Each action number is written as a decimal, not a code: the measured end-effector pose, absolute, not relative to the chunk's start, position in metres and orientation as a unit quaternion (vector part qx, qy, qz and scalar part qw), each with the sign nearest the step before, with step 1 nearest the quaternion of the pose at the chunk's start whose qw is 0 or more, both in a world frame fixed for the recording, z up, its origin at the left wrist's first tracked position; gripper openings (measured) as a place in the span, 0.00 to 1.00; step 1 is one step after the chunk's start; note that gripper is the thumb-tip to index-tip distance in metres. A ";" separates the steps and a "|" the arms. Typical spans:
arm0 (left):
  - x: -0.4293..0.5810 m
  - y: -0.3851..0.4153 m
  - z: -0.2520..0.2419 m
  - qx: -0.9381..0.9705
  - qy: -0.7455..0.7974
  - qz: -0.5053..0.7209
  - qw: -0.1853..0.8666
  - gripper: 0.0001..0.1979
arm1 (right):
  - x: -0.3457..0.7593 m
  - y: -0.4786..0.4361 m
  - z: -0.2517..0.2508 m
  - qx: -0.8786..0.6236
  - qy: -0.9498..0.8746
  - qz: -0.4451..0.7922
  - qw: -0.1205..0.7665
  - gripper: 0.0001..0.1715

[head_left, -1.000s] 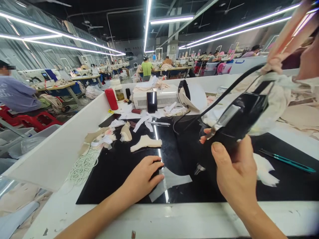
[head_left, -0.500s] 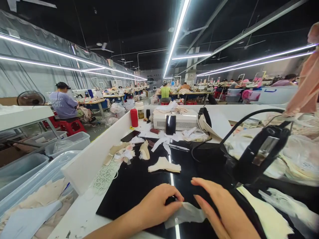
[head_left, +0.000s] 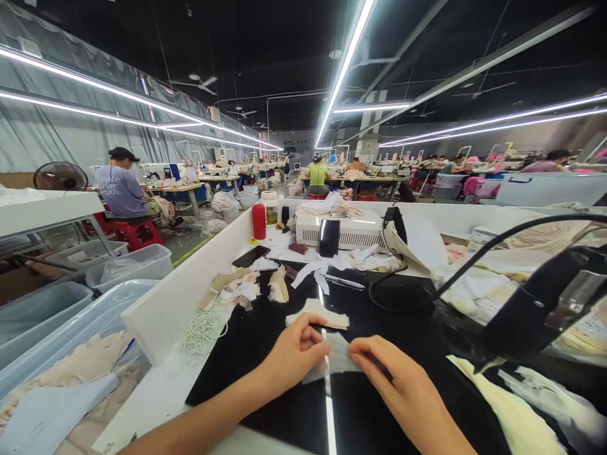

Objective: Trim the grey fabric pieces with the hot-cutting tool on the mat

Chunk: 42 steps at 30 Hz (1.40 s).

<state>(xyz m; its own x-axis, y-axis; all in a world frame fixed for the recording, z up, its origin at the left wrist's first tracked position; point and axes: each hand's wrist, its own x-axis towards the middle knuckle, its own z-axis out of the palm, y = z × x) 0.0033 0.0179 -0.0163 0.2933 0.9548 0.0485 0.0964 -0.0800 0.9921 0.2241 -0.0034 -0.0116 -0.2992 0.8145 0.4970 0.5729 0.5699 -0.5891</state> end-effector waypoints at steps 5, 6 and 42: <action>0.000 0.049 -0.005 0.606 0.463 0.434 0.480 0.24 | 0.210 0.028 -0.007 -0.462 -0.774 0.100 0.422 0.15; -0.001 0.058 -0.004 0.609 0.471 0.437 0.466 0.23 | 0.207 0.036 -0.007 -0.467 -0.773 0.093 0.420 0.16; -0.019 0.085 -0.023 0.789 0.501 0.340 0.107 0.18 | 0.210 -0.003 -0.009 -0.401 -0.840 -0.030 0.365 0.16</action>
<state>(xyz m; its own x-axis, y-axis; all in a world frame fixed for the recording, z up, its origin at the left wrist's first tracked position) -0.0187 0.0849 -0.0234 0.2669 0.8628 0.4294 0.7173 -0.4754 0.5094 0.2100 -0.0030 -0.0091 -0.4123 0.6516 0.6367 0.6956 0.6765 -0.2419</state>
